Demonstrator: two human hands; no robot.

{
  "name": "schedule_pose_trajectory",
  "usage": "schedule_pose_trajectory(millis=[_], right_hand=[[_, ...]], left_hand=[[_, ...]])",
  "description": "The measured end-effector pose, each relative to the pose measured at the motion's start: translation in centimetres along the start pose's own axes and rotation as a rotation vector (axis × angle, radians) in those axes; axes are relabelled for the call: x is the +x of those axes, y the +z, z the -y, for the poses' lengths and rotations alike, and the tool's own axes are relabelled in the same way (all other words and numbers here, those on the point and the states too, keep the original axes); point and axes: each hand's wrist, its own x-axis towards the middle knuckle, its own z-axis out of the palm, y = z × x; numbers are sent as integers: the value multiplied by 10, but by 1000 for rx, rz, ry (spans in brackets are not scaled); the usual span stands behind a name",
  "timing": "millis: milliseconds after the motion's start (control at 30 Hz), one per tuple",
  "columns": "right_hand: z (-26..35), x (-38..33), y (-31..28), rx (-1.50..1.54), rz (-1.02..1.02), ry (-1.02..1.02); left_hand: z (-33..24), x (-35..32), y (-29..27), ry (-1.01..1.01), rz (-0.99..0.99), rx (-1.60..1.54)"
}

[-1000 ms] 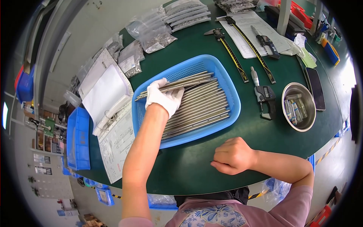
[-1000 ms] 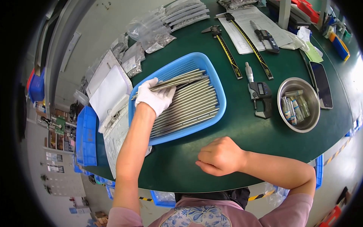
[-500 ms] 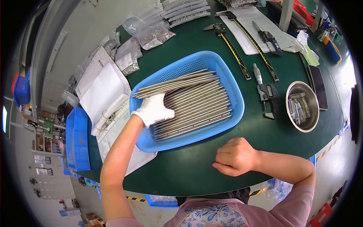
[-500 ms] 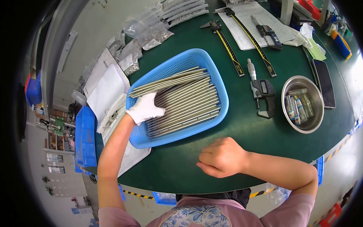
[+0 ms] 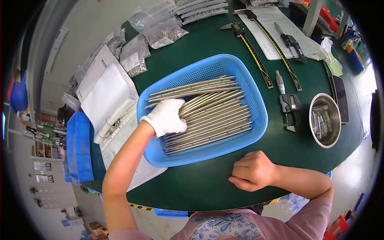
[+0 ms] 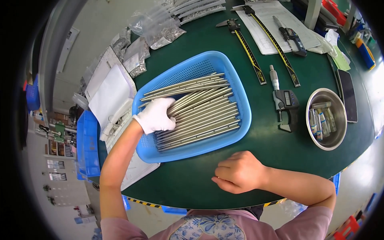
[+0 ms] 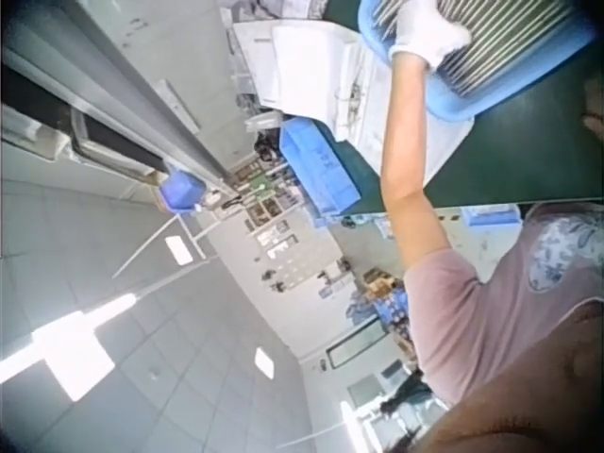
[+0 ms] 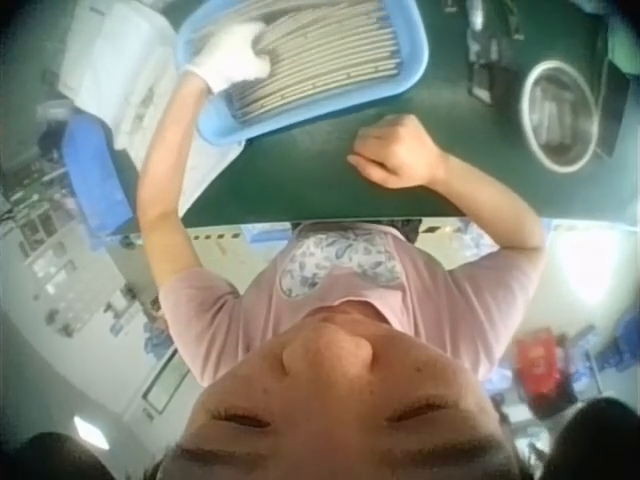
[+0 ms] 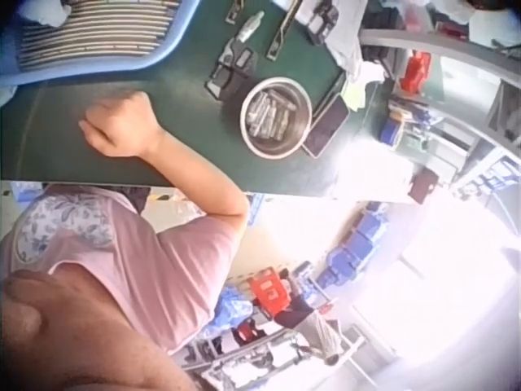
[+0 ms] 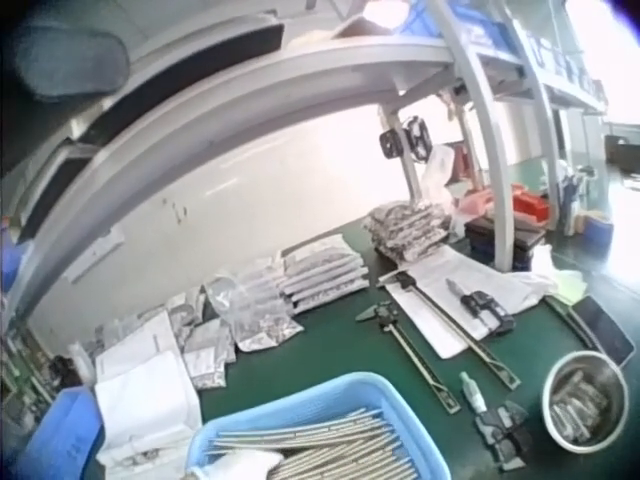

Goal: Inspecting, aligning, and sorting small metal rods in a plastic tray on a workbench.

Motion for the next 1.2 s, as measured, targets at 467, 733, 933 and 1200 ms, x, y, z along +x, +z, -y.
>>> schedule_pose_trajectory(millis=[467, 733, 933, 1200], right_hand=[[-4, 0, 4, -35, -19, -15], [-2, -1, 3, -22, 8, 34], [-2, -2, 3, -24, 18, 32], [-1, -1, 3, -28, 8, 26]], left_hand=[[-11, -4, -10, -32, 189, 39], [-13, -28, -8, -17, 17, 75], [-17, -46, -33, 66, 45, -286], [-25, -62, -56, -186, 9, -754]])
